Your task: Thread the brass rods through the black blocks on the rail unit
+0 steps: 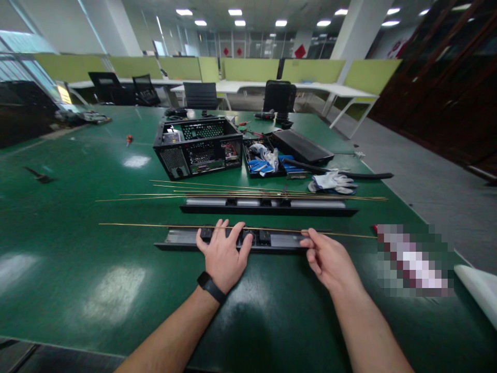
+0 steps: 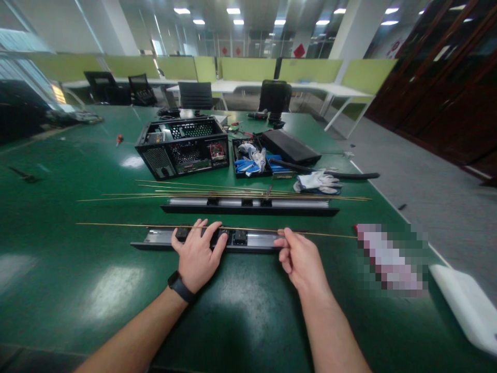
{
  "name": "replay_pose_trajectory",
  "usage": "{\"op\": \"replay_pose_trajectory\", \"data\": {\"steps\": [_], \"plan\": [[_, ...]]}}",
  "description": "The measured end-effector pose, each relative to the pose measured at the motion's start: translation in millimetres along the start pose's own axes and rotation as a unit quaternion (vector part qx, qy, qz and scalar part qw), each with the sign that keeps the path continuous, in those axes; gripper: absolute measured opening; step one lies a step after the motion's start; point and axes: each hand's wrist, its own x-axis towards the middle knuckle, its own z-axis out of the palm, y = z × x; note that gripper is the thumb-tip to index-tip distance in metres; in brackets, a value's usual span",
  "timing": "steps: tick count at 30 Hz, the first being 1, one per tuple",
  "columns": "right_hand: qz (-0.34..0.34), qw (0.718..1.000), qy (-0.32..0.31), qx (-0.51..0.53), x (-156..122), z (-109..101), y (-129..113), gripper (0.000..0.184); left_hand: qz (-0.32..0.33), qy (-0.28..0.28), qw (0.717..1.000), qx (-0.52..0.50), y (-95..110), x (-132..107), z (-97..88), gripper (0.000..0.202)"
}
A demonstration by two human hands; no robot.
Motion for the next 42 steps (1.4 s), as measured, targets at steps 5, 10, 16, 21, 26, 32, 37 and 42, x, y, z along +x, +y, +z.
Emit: {"op": "replay_pose_trajectory", "data": {"steps": [5,10,16,21,26,32,37,42], "plan": [[0.014,0.999,-0.051,-0.004,-10,27,14,0.022,0.002,0.002,1.000,0.000,0,0,-0.8,0.033],[0.023,0.997,-0.067,0.015,-15,38,18,0.014,0.001,0.004,1.000,-0.001,1,1,-1.0,0.033],[0.014,0.998,-0.049,0.026,-11,28,14,0.010,-0.002,0.000,1.000,0.000,0,1,-1.2,0.035],[0.002,0.999,0.017,0.029,-8,11,0,0.007,-0.003,-0.005,1.000,0.002,1,0,-2.9,0.034],[-0.011,0.997,0.070,0.041,1,-12,-15,0.012,-0.004,-0.005,1.000,0.003,1,0,-3.2,0.034],[0.008,0.990,0.130,0.063,13,-32,-32,0.018,-0.004,-0.005,1.000,0.003,0,1,-2.3,0.035],[0.004,0.989,0.137,0.057,13,-32,-31,0.017,-0.001,-0.003,1.000,0.002,-2,1,-0.7,0.035],[-0.004,0.998,0.064,0.026,5,-16,-15,0.008,-0.002,-0.002,1.000,0.003,0,0,-1.6,0.034]]}}
